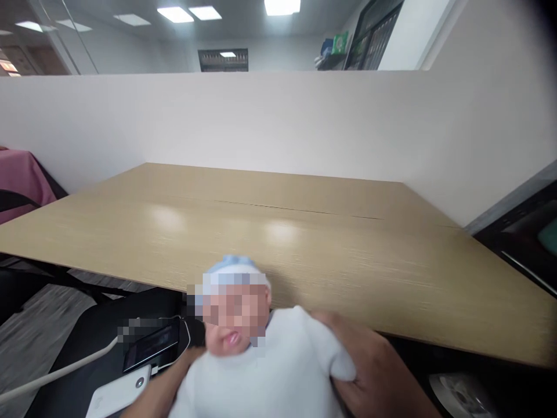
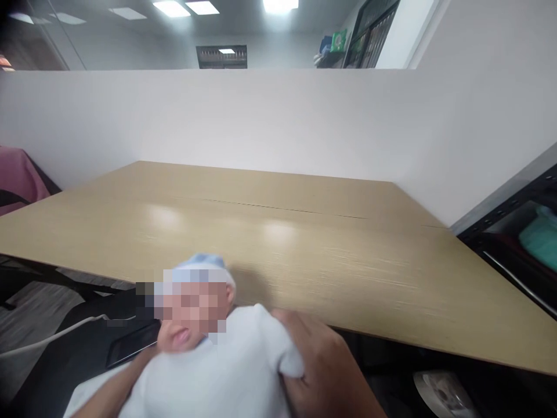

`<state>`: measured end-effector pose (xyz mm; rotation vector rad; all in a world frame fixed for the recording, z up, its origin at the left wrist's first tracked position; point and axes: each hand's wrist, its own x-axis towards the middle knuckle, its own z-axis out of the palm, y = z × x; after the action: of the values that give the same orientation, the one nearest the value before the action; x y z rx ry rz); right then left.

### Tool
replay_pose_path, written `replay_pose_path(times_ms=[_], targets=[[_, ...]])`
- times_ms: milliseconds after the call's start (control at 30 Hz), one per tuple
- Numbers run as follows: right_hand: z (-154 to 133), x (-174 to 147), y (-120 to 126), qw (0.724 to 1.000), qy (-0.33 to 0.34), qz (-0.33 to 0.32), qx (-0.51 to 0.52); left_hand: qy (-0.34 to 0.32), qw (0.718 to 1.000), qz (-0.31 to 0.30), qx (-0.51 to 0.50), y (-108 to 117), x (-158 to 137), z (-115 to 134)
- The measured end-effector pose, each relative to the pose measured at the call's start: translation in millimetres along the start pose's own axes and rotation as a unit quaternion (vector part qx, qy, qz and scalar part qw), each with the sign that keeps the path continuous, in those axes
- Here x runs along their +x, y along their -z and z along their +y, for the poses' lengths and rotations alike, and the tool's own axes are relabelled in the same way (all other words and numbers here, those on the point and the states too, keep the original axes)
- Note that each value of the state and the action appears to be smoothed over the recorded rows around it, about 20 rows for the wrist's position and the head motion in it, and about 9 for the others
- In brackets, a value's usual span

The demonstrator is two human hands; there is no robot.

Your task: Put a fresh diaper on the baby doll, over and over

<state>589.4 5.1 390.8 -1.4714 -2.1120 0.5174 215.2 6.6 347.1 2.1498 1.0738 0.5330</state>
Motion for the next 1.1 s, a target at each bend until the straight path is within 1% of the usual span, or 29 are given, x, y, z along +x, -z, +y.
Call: replay_pose_path(times_ms=[67,133,167,200,300,367,400,500,600,700,833,900,967,1100], targets=[[11.4,9.0,12.2,0.999,-0.027,0.036,-0.029,0.010,1.000,-0.001,-0.006,20.8,29.2,-2.9],[26.0,23.0,19.7,0.994,-0.069,0.060,-0.066,0.034,0.999,-0.016,-0.012,40.4,71.7,-5.7],[34.2,30.9,21.8,0.990,-0.091,0.067,-0.085,0.037,0.999,-0.037,-0.011,48.6,95.5,-7.4],[42.9,38.8,22.9,0.986,-0.113,0.071,-0.102,0.025,0.999,-0.042,-0.007,55.3,119.4,-9.6],[70.3,59.0,20.4,0.972,-0.171,0.065,-0.144,-0.007,0.999,-0.044,0.020,64.3,180.7,-21.0],[88.0,67.2,15.7,0.967,-0.187,0.060,-0.160,-0.016,0.998,-0.039,0.048,62.6,207.7,-31.8],[96.2,69.6,13.1,0.967,-0.185,0.061,-0.165,-0.018,0.997,-0.038,0.060,60.4,216.8,-37.3],[116.9,70.1,7.2,0.970,-0.150,0.089,-0.169,-0.016,0.995,-0.033,0.091,52.6,230.3,-50.2],[132.3,63.5,5.9,0.970,-0.115,0.120,-0.177,0.002,0.989,0.008,0.147,45.1,229.6,-56.3],[144.1,55.2,6.7,0.969,-0.096,0.123,-0.191,0.023,0.978,0.060,0.197,37.3,222.8,-59.1],[158.4,55.4,6.7,0.970,-0.081,0.123,-0.192,0.037,0.972,0.098,0.210,28.3,221.6,-66.3],[166.4,64.7,6.9,0.972,-0.081,0.120,-0.184,0.040,0.971,0.107,0.210,26.3,230.2,-73.8],[175.7,80.7,7.7,0.974,-0.077,0.121,-0.174,0.042,0.969,0.114,0.213,26.7,245.7,-84.3],[200.9,127.2,10.1,0.976,-0.057,0.131,-0.165,0.045,0.966,0.130,0.217,33.6,291.4,-108.7]])
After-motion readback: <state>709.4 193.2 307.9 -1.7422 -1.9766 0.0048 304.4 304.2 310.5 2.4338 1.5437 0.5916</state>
